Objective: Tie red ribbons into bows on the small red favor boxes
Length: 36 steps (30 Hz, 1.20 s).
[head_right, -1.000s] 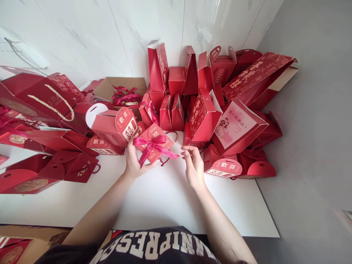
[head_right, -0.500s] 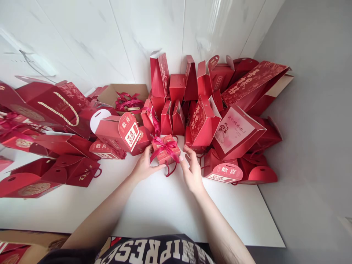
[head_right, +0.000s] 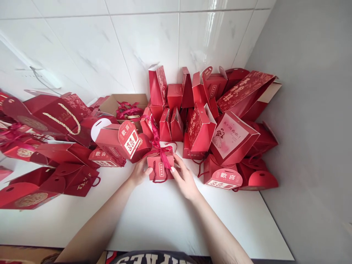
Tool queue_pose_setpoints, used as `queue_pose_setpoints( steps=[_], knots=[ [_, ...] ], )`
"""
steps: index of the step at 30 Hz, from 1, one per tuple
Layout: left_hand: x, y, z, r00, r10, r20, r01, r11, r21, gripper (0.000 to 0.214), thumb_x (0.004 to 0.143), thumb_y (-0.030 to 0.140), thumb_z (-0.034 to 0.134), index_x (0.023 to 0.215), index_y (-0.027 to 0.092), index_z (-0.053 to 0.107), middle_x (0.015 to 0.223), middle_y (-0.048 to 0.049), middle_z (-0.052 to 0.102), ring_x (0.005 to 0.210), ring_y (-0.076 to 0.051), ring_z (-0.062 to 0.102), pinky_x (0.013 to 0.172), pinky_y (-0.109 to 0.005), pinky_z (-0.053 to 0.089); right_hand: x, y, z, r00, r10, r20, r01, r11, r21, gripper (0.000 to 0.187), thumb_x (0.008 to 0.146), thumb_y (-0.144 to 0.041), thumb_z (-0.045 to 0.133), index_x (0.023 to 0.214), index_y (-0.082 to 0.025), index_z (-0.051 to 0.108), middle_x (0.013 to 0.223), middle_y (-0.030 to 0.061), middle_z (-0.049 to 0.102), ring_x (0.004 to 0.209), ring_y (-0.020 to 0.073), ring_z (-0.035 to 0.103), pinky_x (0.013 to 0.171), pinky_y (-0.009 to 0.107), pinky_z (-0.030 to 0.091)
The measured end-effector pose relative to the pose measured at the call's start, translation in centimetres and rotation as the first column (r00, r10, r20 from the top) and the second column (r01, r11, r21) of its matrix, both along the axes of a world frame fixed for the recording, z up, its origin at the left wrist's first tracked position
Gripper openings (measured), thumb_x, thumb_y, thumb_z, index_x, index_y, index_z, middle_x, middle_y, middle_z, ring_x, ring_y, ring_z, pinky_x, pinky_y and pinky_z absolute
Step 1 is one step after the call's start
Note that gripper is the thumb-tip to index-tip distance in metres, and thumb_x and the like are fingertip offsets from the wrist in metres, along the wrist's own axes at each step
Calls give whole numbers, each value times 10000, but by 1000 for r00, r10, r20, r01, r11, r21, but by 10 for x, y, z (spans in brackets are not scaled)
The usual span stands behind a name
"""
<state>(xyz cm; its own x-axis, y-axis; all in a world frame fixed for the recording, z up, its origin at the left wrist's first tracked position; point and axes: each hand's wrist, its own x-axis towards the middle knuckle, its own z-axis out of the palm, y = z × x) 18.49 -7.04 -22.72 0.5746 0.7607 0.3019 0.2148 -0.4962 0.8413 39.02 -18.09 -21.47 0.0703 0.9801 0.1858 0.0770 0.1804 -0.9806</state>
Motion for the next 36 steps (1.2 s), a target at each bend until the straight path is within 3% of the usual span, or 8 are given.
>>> queue_pose_setpoints(
  steps=[4,13,18,21,24,28,36],
  knots=[
    [-1,-1,2,1000,-11,20,11,1000,13,654,841,663,478,1292,197,556,1298,-123,627,1242,-335,555,1044,-477,441,-6,3,-8,996,67,-57,-67,998,-1,673,948,-414,539,1536,-356,215,1605,9,265,1450,235,324,1193,451,289],
    [-3,-5,0,999,-46,-14,47,998,50,642,797,580,587,1310,200,509,1304,-137,591,1198,-336,572,1007,-483,460,9,2,-20,995,97,20,-98,995,24,709,939,-402,548,1546,-319,193,1616,37,231,1463,259,292,1180,469,298],
    [-2,-11,0,991,75,-108,-70,996,48,870,614,445,824,1336,224,390,1320,-143,560,1203,-341,563,987,-503,477,16,5,-25,987,1,162,-1,1000,-3,673,907,-258,544,1522,-327,280,1542,22,398,1422,260,373,1174,498,295],
    [-2,-14,-3,979,132,-155,-126,991,48,907,606,418,841,1342,212,355,1314,-147,546,1204,-331,557,983,-490,484,15,9,-24,979,-46,197,43,999,18,649,856,-144,510,1471,-307,383,1460,21,509,1336,241,491,1138,461,364],
    [-2,-14,-4,967,194,-166,-172,975,138,861,632,410,824,1335,214,367,1299,-144,529,1195,-322,551,984,-478,486,13,13,-22,974,-81,211,81,997,8,550,835,-122,493,1362,-276,520,1307,34,638,1174,234,618,1033,416,472],
    [-2,-13,0,943,271,-192,-216,939,266,849,623,425,823,1330,213,404,1229,-131,528,1139,-309,568,958,-453,510,12,16,-26,967,-129,220,136,991,-16,418,842,-147,504,1221,-256,644,1195,44,703,1080,256,665,957,421,518],
    [-6,-12,-2,945,323,-43,-250,803,542,889,647,368,800,1415,216,380,1268,-158,500,1191,-336,554,1010,-467,494,9,18,-33,973,-184,137,177,982,63,502,864,-243,631,1356,-307,555,1416,51,556,1318,280,507,1122,488,387]
  ],
)
